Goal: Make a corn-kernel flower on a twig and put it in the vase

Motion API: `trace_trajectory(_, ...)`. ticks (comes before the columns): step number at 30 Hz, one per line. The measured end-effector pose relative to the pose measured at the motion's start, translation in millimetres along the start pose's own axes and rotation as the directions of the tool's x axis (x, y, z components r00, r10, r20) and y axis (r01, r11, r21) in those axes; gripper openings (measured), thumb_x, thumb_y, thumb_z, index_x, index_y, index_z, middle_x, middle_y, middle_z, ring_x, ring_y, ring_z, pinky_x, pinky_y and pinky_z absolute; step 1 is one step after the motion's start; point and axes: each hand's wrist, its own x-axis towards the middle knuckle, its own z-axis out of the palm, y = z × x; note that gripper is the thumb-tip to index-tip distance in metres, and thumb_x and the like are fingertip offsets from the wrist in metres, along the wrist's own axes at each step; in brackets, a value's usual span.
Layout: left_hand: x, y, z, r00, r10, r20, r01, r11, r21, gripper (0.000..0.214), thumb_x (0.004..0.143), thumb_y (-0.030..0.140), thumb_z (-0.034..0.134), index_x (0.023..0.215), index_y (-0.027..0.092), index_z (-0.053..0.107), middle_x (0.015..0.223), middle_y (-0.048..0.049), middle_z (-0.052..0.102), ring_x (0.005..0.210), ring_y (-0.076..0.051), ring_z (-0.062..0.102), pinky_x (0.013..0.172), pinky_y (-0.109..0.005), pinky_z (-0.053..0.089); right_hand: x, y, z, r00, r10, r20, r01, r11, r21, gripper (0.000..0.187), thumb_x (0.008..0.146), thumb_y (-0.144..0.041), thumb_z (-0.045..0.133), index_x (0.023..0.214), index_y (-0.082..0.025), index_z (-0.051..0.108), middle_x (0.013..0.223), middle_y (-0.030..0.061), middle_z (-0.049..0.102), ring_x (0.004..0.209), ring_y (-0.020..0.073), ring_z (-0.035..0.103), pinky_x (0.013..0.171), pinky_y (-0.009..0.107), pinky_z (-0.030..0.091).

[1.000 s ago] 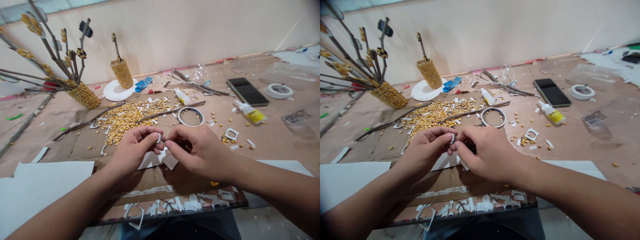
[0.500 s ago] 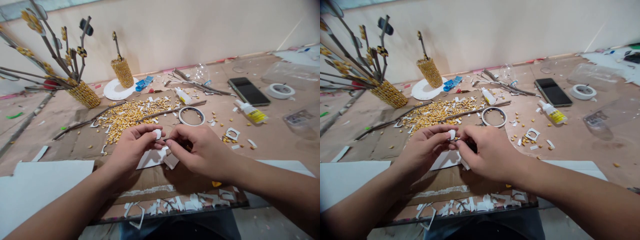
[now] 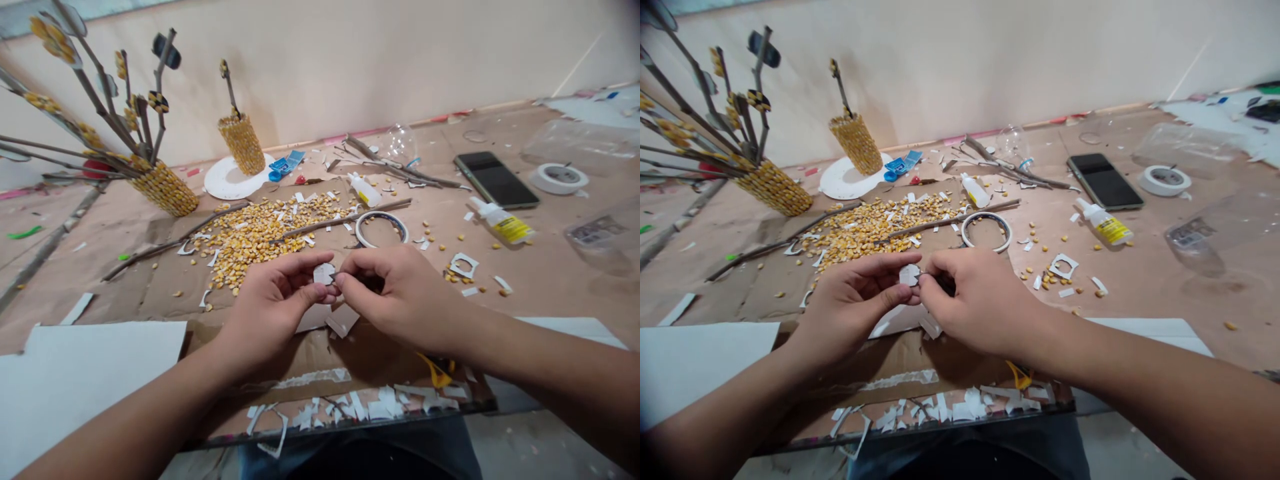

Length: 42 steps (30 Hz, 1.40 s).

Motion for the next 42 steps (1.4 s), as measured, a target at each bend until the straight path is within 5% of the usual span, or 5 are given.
trace_trajectory(12, -0.5, 0.6, -3.8, 1.0, 0.019, 0.017, -0.021, 0.994, 0.111, 0.032, 0.078, 0.021, 0.089, 0.109, 0.016, 0.082, 0.089, -0.0072, 0.084, 0.079, -0.02, 0.08, 0.078, -0.031, 0.067, -0.2, 0.4, -0.1, 1.0, -0.011, 0.01, 0.011, 0.999, 0.035, 0.023, 0.093, -0.022, 0.058, 0.077, -0.018, 0.073, 0.062, -0.0022, 0.067, 0.052, 0.0094, 0.051, 0.051, 0.025, 0.033)
trace_trajectory(24, 0.4, 1.1, -4.9, 0.999, 0.008, 0.043, -0.011, 0.998, 0.057, 0.032, 0.08, 0.02, 0.087, 0.111, 0.017, 0.083, 0.081, -0.0045, 0.082, 0.07, -0.015, 0.076, 0.069, -0.024, 0.064, -1.3, -0.6, 0.8, 0.996, -0.079, -0.029, 0.079, 0.997, 0.012, 0.022, 0.093, -0.019, 0.057, 0.075, -0.018, 0.07, 0.06, -0.0041, 0.063, 0.052, 0.0084, 0.049, 0.051, 0.024, 0.034)
trace_trajectory(38, -2.3, -0.5, -3.6, 0.998, 0.062, -0.01, -0.058, 0.972, 0.229, 0.036, 0.079, 0.019, 0.085, 0.115, 0.018, 0.082, 0.077, -0.0036, 0.081, 0.072, -0.019, 0.077, 0.071, -0.028, 0.065, 0.1, -2.6, -0.6, 0.999, -0.008, 0.037, 0.006, 0.999, 0.044, 0.023, 0.093, -0.024, 0.057, 0.074, -0.018, 0.069, 0.058, -0.0043, 0.059, 0.052, 0.0093, 0.046, 0.05, 0.025, 0.032)
trace_trajectory(42, -2.3, -3.5, -3.9, 0.992, 0.126, 0.021, -0.127, 0.953, 0.275, 0.039, 0.079, 0.02, 0.085, 0.119, 0.018, 0.081, 0.091, -0.0059, 0.083, 0.079, -0.019, 0.077, 0.073, -0.028, 0.064, 0.4, -3.3, -1.8, 0.999, 0.018, 0.044, -0.019, 0.999, 0.038, 0.023, 0.092, -0.023, 0.056, 0.073, -0.019, 0.067, 0.058, -0.0045, 0.056, 0.053, 0.0098, 0.046, 0.05, 0.026, 0.032)
